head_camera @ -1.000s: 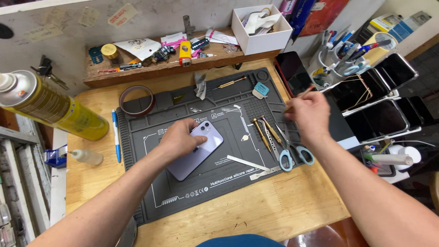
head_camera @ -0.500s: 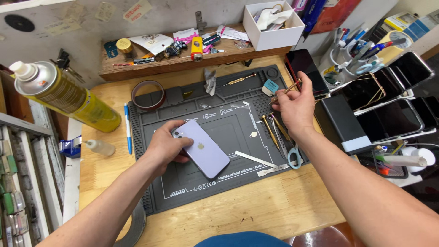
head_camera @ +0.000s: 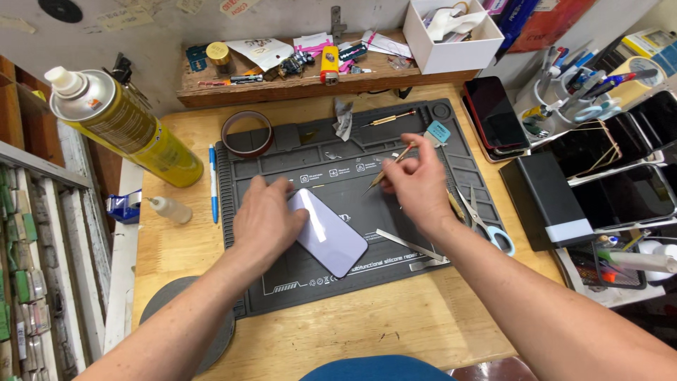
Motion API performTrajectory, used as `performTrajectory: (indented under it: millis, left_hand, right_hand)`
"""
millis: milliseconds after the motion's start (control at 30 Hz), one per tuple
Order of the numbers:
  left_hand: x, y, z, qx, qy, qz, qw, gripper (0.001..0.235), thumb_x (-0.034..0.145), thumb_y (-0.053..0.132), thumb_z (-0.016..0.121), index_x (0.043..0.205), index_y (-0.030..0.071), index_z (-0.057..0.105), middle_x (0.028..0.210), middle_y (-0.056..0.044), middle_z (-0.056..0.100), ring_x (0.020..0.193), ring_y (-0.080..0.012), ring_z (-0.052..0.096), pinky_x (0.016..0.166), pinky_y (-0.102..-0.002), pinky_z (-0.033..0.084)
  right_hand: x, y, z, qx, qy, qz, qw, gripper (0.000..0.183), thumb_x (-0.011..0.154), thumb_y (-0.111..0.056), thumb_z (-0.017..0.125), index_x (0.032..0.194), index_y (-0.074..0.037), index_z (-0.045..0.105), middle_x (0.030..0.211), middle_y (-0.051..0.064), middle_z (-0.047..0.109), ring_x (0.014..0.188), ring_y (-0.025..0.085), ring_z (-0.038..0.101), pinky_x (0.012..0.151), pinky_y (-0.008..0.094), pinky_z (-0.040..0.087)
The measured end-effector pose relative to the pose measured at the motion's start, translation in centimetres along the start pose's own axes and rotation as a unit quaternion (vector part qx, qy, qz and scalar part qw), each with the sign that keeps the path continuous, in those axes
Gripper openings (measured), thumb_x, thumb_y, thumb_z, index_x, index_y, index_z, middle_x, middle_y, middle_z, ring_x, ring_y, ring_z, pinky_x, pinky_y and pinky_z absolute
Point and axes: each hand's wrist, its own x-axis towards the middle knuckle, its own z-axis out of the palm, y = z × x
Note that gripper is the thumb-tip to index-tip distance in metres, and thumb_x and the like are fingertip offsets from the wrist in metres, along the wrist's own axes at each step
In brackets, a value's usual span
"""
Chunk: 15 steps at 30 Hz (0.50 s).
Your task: The person wipes a smartphone with a cloth, then sprays a cleaning solution onto the cloth and continues wiping the phone's screen and back. The person uses a screwdriver to pry at the phone's edge and then resumes wiping the device.
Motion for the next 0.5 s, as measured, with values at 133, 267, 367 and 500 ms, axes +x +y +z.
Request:
performTrajectory:
  millis: [133, 267, 367, 500]
  left_hand:
    - [-0.1, 2.1, 1.1, -0.109, 0.01, 0.091, 0.99, 0.031, 0.082, 0.025, 0.077, 0.107, 0.007, 0.074, 0.1, -0.015, 0.072, 0.097, -0.0332, 0.07, 0.084, -0.046, 0.055]
    - [-0.3, 3.3, 2.7, -0.202, -0.03, 0.007, 0.979, 0.02, 0.086, 0.025, 0.073, 0.094, 0.007, 0.074, 0.08, -0.012, 0.075, 0.078, -0.0299, 0.074, 0.073, -0.044, 0.057]
    - [-0.3, 3.0, 3.0, -0.208, -0.024, -0.013, 0.978, 0.02, 0.088, 0.026, 0.072, 0.088, 0.006, 0.073, 0.077, -0.012, 0.074, 0.074, -0.0303, 0.074, 0.07, -0.045, 0.055]
    - [0.2, 2.6, 3.2, -0.193, -0.019, -0.026, 0.981, 0.028, 0.089, 0.031, 0.072, 0.082, 0.005, 0.068, 0.074, -0.013, 0.073, 0.073, -0.0313, 0.073, 0.067, -0.046, 0.055]
  right_hand:
    - [-0.8, -0.5, 3.0, 0.138, -0.048, 0.086, 0.986, 0.063, 0.091, -0.005, 0.065, 0.148, -0.008, 0.038, 0.091, 0.01, 0.075, 0.076, 0.015, 0.072, 0.063, 0.029, 0.061]
    - [-1.5, -0.9, 4.2, 0.179, -0.047, 0.115, 0.976, 0.064, 0.092, -0.007, 0.067, 0.15, -0.007, 0.037, 0.093, 0.013, 0.073, 0.078, 0.017, 0.072, 0.064, 0.029, 0.061]
    - [-1.8, -1.1, 4.9, 0.186, -0.037, 0.135, 0.972, 0.068, 0.092, -0.006, 0.068, 0.151, -0.008, 0.035, 0.092, 0.011, 0.071, 0.079, 0.016, 0.072, 0.066, 0.029, 0.061]
    - [-1.8, -1.2, 5.4, 0.194, -0.059, 0.147, 0.968, 0.077, 0.087, -0.001, 0.07, 0.152, -0.011, 0.03, 0.093, 0.009, 0.07, 0.079, 0.016, 0.07, 0.067, 0.031, 0.062]
